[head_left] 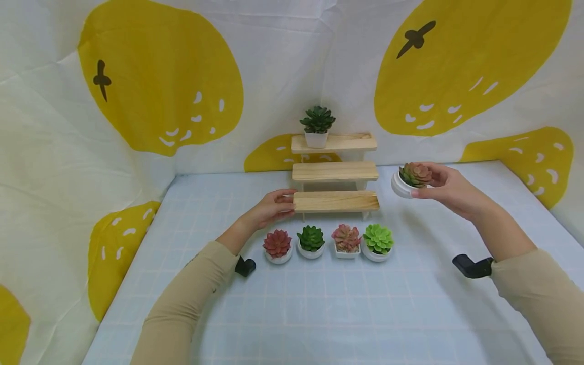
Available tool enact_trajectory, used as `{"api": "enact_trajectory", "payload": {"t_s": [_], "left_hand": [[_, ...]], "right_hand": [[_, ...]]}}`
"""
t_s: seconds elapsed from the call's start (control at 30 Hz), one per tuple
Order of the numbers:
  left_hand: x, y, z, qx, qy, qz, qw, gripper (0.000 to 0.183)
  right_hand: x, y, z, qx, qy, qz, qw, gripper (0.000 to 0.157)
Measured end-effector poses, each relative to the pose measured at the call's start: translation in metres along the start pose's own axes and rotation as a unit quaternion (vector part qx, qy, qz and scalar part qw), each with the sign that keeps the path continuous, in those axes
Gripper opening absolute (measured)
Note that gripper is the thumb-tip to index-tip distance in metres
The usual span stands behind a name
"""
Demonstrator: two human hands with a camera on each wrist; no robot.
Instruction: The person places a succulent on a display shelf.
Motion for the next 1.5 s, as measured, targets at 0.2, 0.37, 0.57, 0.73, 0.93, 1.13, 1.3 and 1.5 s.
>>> {"api": "enact_trajectory", "payload": {"t_s": [0.2, 0.37, 0.57, 0.73, 0.93, 1.13, 1.3, 1.5], "left_hand": [[0.0, 0.0, 0.0, 0.0, 0.003, 0.001, 1.0, 0.051], [0.0, 0.0, 0.0, 0.003, 0.0, 0.0, 1.0, 0.051], [0.001, -0.001, 0.0, 0.011, -0.011, 0.005, 0.9999, 0.051], [0.001, -0.001, 0.0, 0.02, -0.018, 0.003, 0.9996, 0.05], [0.002, -0.001, -0.001, 0.023, -0.02, 0.009, 0.9995, 0.051], [0.001, 0.0, -0.001, 0.024, -0.024, 0.003, 0.9994, 0.05], [0.001, 0.0, -0.002, 0.025, -0.026, 0.002, 0.9994, 0.05], [0.001, 0.0, -0.001, 0.024, -0.022, 0.001, 0.9995, 0.05]], "right_hand": [[-0.012, -0.001, 0.012, 0.014, -0.02, 0.019, 1.0, 0.059], [-0.019, -0.001, 0.024, 0.022, -0.021, 0.027, 0.999, 0.058], [-0.031, -0.001, 0.041, 0.025, -0.024, 0.026, 0.999, 0.058], [-0.042, 0.002, 0.054, 0.026, -0.025, 0.031, 0.999, 0.059], [-0.051, 0.007, 0.068, 0.034, -0.024, 0.045, 0.998, 0.059], [-0.058, 0.013, 0.082, 0.043, -0.024, 0.061, 0.997, 0.063], [-0.061, 0.019, 0.094, 0.061, -0.007, 0.056, 0.997, 0.068], [-0.064, 0.026, 0.106, 0.074, -0.003, 0.059, 0.996, 0.067]]}}
Point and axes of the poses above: each hand's wrist, its own z-axis towards the middle knuckle, its own y-axis out of the palm, x = y × z, the point moved 9 cm from there along z, towards the middle knuckle, and after that the axes turned 8 degrees about -y, right-handed, at the moved point
